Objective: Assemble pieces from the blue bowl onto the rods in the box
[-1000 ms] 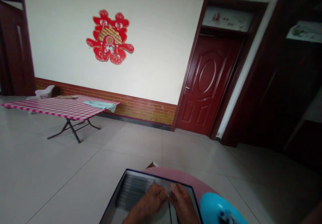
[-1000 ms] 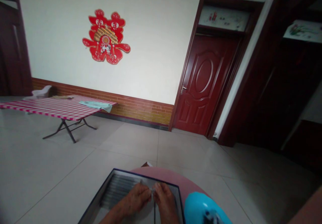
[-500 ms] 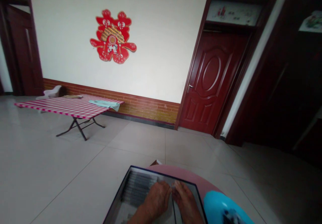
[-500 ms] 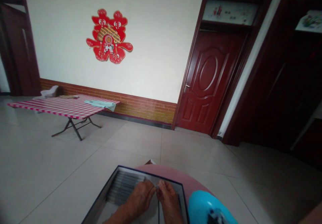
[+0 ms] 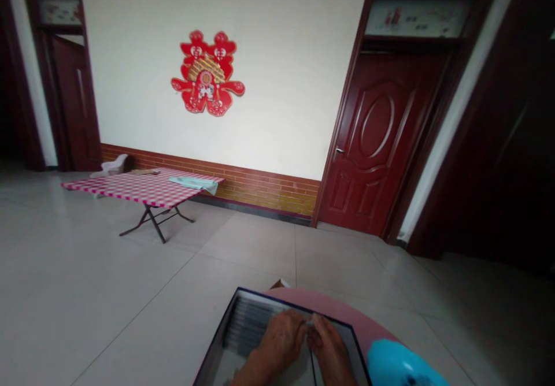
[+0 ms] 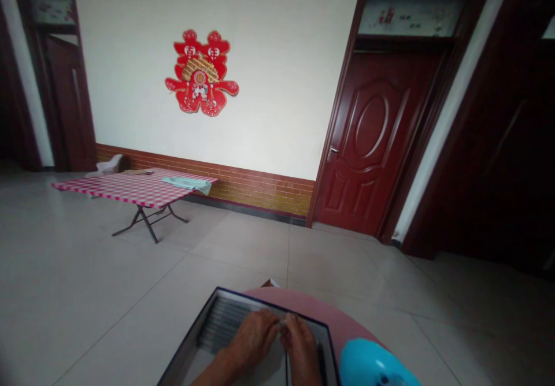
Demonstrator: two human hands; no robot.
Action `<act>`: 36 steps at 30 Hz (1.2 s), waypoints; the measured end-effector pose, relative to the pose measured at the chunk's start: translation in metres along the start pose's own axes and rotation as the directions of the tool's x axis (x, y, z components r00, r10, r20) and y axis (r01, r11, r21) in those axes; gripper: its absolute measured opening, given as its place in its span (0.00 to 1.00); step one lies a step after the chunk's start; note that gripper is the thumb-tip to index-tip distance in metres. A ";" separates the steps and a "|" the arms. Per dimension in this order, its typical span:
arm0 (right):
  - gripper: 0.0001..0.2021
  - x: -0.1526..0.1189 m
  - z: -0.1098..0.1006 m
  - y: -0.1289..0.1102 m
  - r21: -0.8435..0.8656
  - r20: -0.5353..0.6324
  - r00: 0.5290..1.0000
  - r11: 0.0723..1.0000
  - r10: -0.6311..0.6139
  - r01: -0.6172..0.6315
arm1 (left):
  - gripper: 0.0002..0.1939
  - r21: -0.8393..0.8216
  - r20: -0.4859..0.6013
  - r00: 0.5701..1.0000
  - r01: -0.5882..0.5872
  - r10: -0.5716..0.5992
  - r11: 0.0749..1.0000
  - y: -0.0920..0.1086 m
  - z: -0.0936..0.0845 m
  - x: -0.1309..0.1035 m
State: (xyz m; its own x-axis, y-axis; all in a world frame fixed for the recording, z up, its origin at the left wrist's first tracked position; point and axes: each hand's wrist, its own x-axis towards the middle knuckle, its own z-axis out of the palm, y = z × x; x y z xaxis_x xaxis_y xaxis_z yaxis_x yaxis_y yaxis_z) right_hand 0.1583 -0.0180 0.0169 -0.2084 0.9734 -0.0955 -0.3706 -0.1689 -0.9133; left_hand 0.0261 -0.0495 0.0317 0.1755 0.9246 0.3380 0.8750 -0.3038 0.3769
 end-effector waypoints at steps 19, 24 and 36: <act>0.22 -0.005 0.003 -0.010 -0.226 -0.141 0.989 0.974 -0.054 0.020 | 0.13 0.282 0.123 0.971 0.162 -0.203 0.946 -0.060 -0.044 -0.012; 0.11 -0.008 0.011 -0.010 -0.511 0.064 0.989 0.847 -0.137 0.150 | 0.12 0.290 0.122 0.966 0.186 -0.230 0.939 -0.059 -0.046 -0.012; 0.11 -0.019 -0.001 0.017 -0.798 0.512 0.858 0.349 -0.037 0.491 | 0.11 0.295 0.118 0.966 0.187 -0.230 0.937 -0.057 -0.048 -0.014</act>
State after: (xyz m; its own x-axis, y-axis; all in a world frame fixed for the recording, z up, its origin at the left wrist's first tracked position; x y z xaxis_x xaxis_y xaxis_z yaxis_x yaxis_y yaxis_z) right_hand 0.1567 -0.0392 0.0029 -0.6285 0.7623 0.1544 0.4905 0.5425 -0.6820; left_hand -0.0478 -0.0557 0.0466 0.0216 0.9902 0.1379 0.9858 -0.0441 0.1618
